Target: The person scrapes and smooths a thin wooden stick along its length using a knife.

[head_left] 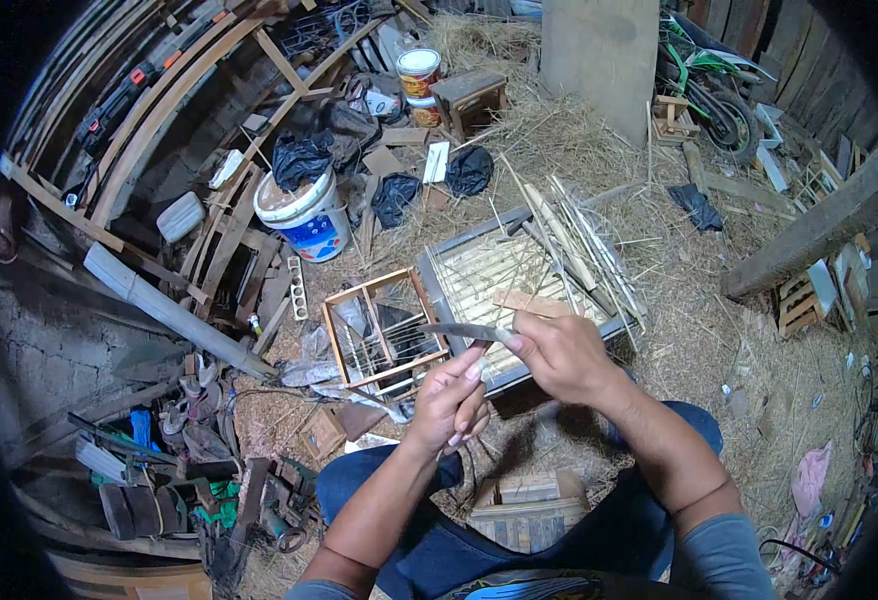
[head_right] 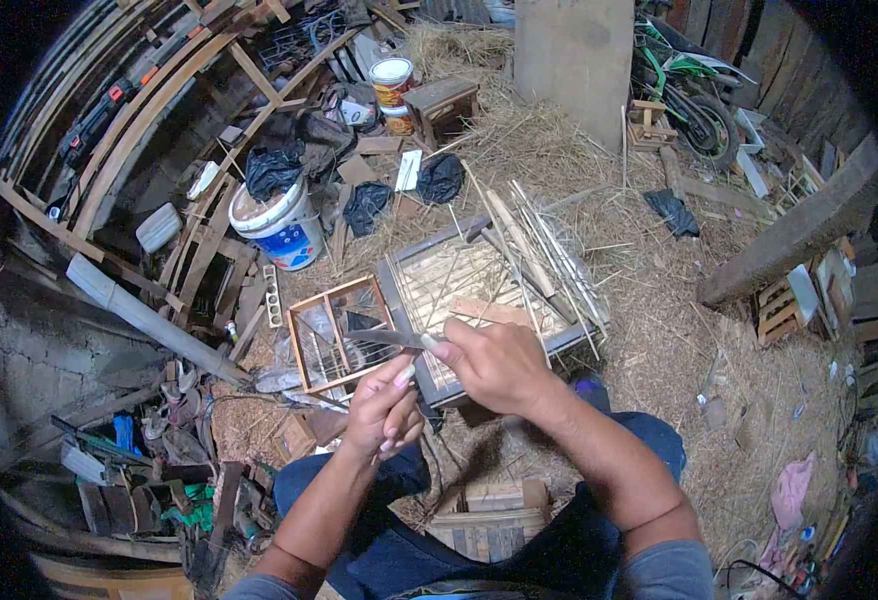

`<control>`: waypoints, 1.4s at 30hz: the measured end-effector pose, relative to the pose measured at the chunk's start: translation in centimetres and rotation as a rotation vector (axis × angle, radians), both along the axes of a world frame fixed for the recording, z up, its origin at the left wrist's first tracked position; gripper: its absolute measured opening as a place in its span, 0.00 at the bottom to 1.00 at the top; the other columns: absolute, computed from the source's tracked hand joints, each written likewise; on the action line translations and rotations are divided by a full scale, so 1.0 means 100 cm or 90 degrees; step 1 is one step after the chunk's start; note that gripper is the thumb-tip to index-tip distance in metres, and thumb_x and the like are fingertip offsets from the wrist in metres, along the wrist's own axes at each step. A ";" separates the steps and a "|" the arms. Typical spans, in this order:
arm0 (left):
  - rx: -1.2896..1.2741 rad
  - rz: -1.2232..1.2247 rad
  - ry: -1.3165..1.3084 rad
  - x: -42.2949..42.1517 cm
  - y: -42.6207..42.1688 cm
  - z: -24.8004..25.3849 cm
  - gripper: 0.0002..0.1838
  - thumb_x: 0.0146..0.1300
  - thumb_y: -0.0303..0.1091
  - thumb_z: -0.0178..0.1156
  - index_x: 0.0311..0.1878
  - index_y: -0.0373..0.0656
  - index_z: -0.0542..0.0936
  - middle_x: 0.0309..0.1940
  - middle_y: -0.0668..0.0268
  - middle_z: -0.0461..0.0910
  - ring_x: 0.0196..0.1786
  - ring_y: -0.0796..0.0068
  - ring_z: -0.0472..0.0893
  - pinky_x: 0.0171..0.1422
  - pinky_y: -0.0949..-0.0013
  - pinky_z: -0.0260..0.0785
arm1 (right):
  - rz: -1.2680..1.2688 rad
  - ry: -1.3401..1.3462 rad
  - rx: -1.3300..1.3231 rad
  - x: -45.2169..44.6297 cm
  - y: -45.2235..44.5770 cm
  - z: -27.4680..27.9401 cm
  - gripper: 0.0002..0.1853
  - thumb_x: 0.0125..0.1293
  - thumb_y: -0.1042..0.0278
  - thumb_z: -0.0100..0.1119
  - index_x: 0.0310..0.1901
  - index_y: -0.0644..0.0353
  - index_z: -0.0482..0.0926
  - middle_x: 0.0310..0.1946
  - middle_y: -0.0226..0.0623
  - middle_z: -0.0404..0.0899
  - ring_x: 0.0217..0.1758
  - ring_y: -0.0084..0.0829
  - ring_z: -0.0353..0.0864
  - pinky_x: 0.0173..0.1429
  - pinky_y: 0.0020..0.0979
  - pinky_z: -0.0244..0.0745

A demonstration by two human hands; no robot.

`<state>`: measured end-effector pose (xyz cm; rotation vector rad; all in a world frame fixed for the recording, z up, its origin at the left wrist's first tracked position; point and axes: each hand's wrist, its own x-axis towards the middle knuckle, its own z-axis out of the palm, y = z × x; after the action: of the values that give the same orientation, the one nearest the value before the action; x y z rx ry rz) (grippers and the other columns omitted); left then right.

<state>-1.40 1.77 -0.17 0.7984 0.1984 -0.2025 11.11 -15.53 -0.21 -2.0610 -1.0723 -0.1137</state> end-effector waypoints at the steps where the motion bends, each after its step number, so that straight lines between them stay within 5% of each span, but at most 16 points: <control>1: -0.007 -0.007 0.010 0.000 0.001 0.001 0.23 0.81 0.34 0.43 0.76 0.43 0.64 0.09 0.74 0.59 0.07 0.83 0.56 0.14 0.77 0.53 | 0.000 0.002 0.000 0.002 -0.001 -0.001 0.21 0.77 0.47 0.46 0.33 0.53 0.75 0.13 0.41 0.74 0.19 0.47 0.79 0.23 0.45 0.69; 8: 0.101 -0.005 -0.003 0.001 -0.003 -0.001 0.26 0.80 0.35 0.44 0.78 0.46 0.60 0.08 0.74 0.60 0.06 0.83 0.57 0.13 0.77 0.55 | -0.071 0.155 -0.128 0.025 -0.011 0.003 0.25 0.78 0.43 0.44 0.38 0.59 0.77 0.20 0.41 0.77 0.22 0.40 0.80 0.29 0.47 0.71; 10: 0.144 0.011 -0.008 0.001 -0.006 -0.003 0.25 0.79 0.36 0.47 0.76 0.43 0.64 0.09 0.73 0.62 0.08 0.83 0.59 0.13 0.77 0.56 | 0.018 0.294 0.147 0.010 0.001 -0.005 0.25 0.79 0.45 0.44 0.36 0.61 0.75 0.24 0.44 0.78 0.28 0.42 0.82 0.34 0.45 0.71; 12: 0.227 0.072 0.013 0.003 -0.011 -0.003 0.24 0.79 0.35 0.50 0.75 0.40 0.66 0.15 0.76 0.67 0.14 0.87 0.64 0.19 0.79 0.58 | 0.036 0.297 0.189 0.006 0.004 -0.015 0.24 0.79 0.46 0.45 0.35 0.61 0.71 0.27 0.48 0.79 0.34 0.46 0.83 0.38 0.43 0.71; 18: 0.294 0.128 0.015 0.003 -0.005 -0.011 0.23 0.76 0.33 0.56 0.70 0.33 0.71 0.18 0.76 0.69 0.16 0.88 0.65 0.20 0.79 0.56 | 0.089 0.098 -0.099 -0.014 0.001 0.002 0.16 0.77 0.49 0.47 0.40 0.53 0.72 0.21 0.42 0.78 0.24 0.51 0.80 0.27 0.50 0.71; 23: 0.238 0.082 0.056 0.003 -0.003 0.008 0.24 0.74 0.33 0.57 0.69 0.31 0.71 0.11 0.78 0.63 0.10 0.87 0.60 0.18 0.77 0.56 | 0.042 -0.049 -0.025 0.001 0.000 0.003 0.15 0.76 0.51 0.49 0.36 0.52 0.73 0.18 0.41 0.78 0.21 0.46 0.80 0.22 0.46 0.71; 30: 0.211 0.063 0.044 -0.002 -0.004 -0.002 0.23 0.75 0.33 0.55 0.69 0.33 0.71 0.11 0.78 0.62 0.10 0.86 0.58 0.18 0.76 0.55 | -0.034 -0.089 -0.073 0.009 0.000 0.001 0.17 0.78 0.50 0.45 0.35 0.51 0.73 0.13 0.33 0.74 0.14 0.39 0.77 0.18 0.41 0.69; 32: 0.160 0.070 0.014 -0.002 -0.006 0.003 0.22 0.76 0.31 0.55 0.69 0.36 0.73 0.18 0.79 0.67 0.15 0.90 0.61 0.21 0.80 0.55 | -0.043 -0.020 -0.103 0.017 -0.004 0.002 0.17 0.78 0.50 0.45 0.35 0.50 0.73 0.13 0.33 0.74 0.15 0.38 0.78 0.18 0.41 0.69; 36: 0.126 0.021 0.017 -0.002 -0.004 0.001 0.27 0.76 0.31 0.54 0.75 0.39 0.65 0.18 0.79 0.67 0.14 0.90 0.61 0.21 0.79 0.56 | 0.042 -0.104 0.019 -0.005 0.003 0.004 0.15 0.77 0.51 0.48 0.37 0.51 0.74 0.14 0.36 0.74 0.16 0.42 0.78 0.18 0.42 0.68; 39: 0.154 0.018 0.009 -0.002 -0.004 0.001 0.28 0.76 0.31 0.54 0.77 0.41 0.63 0.14 0.78 0.64 0.12 0.87 0.60 0.20 0.77 0.56 | -0.059 0.004 -0.073 0.020 -0.007 0.006 0.12 0.74 0.52 0.53 0.40 0.50 0.76 0.17 0.39 0.78 0.18 0.45 0.80 0.19 0.45 0.68; 42: 0.151 0.015 0.013 -0.001 -0.004 -0.003 0.29 0.75 0.32 0.54 0.77 0.42 0.63 0.12 0.76 0.62 0.11 0.85 0.58 0.18 0.75 0.56 | 0.032 0.006 -0.135 -0.005 -0.002 0.013 0.12 0.73 0.53 0.54 0.37 0.51 0.75 0.18 0.40 0.78 0.19 0.47 0.80 0.21 0.46 0.69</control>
<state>-1.46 1.41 -0.52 1.0290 0.2548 -0.1665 10.62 -15.70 1.06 -2.2186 -1.1713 0.0374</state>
